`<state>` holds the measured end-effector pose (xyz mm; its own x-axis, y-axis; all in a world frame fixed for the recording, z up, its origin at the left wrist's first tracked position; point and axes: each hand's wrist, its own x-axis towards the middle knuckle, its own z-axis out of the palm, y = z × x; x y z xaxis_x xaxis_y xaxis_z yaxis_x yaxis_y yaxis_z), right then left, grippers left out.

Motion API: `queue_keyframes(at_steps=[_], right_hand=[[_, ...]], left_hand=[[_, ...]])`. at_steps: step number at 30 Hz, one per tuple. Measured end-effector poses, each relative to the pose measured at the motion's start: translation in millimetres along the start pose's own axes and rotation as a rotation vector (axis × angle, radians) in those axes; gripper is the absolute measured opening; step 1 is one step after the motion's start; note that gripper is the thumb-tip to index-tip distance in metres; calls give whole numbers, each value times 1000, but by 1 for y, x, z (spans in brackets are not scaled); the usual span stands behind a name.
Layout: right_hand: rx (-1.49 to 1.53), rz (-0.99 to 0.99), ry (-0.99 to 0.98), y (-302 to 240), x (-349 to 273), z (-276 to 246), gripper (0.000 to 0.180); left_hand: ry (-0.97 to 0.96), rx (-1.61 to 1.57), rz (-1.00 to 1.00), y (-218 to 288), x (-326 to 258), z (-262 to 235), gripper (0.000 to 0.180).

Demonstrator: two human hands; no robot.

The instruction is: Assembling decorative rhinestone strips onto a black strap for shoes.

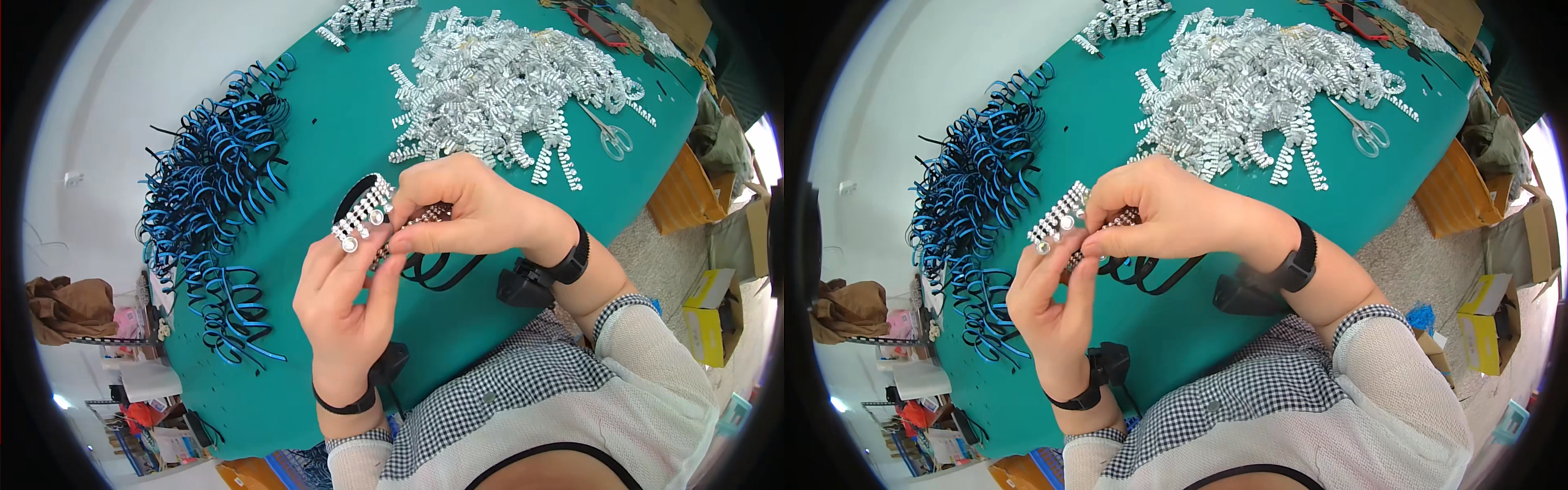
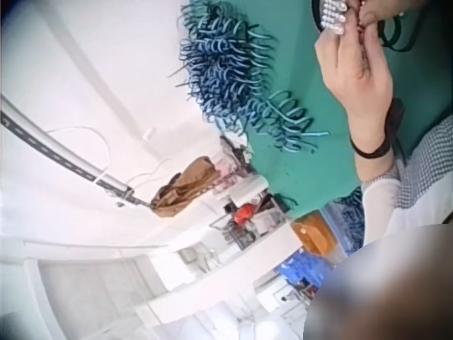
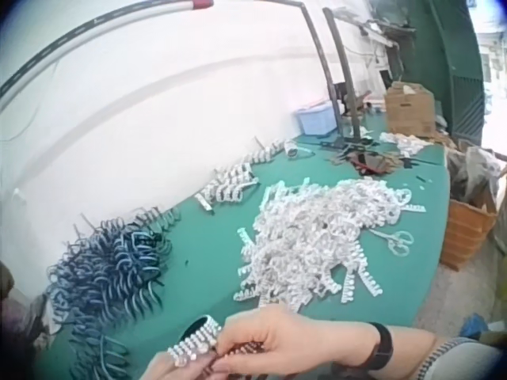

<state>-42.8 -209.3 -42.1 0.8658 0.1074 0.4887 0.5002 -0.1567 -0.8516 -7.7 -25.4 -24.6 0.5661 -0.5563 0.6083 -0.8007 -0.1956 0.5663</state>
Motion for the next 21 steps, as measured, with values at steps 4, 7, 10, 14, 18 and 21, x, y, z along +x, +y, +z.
queue_keyframes(at_steps=[4,7,10,14,18,21], right_hand=[[-40,-20,-5,1,2,5,14],[-94,76,-36,-8,0,2,22],[39,190,51,-15,-6,-3,35],[-55,210,-22,-15,-7,-11,28],[-158,108,-42,-6,-1,-15,18],[-186,60,-72,-3,4,-13,16]], left_hand=[[-28,-84,-105,-6,0,-8,21],[-20,-35,-203,-7,0,-14,16],[30,72,-147,-9,1,-20,14],[24,-14,-140,-8,3,-23,14],[-33,-140,-153,-8,11,-26,15],[-22,-207,-183,-13,9,-31,16]])
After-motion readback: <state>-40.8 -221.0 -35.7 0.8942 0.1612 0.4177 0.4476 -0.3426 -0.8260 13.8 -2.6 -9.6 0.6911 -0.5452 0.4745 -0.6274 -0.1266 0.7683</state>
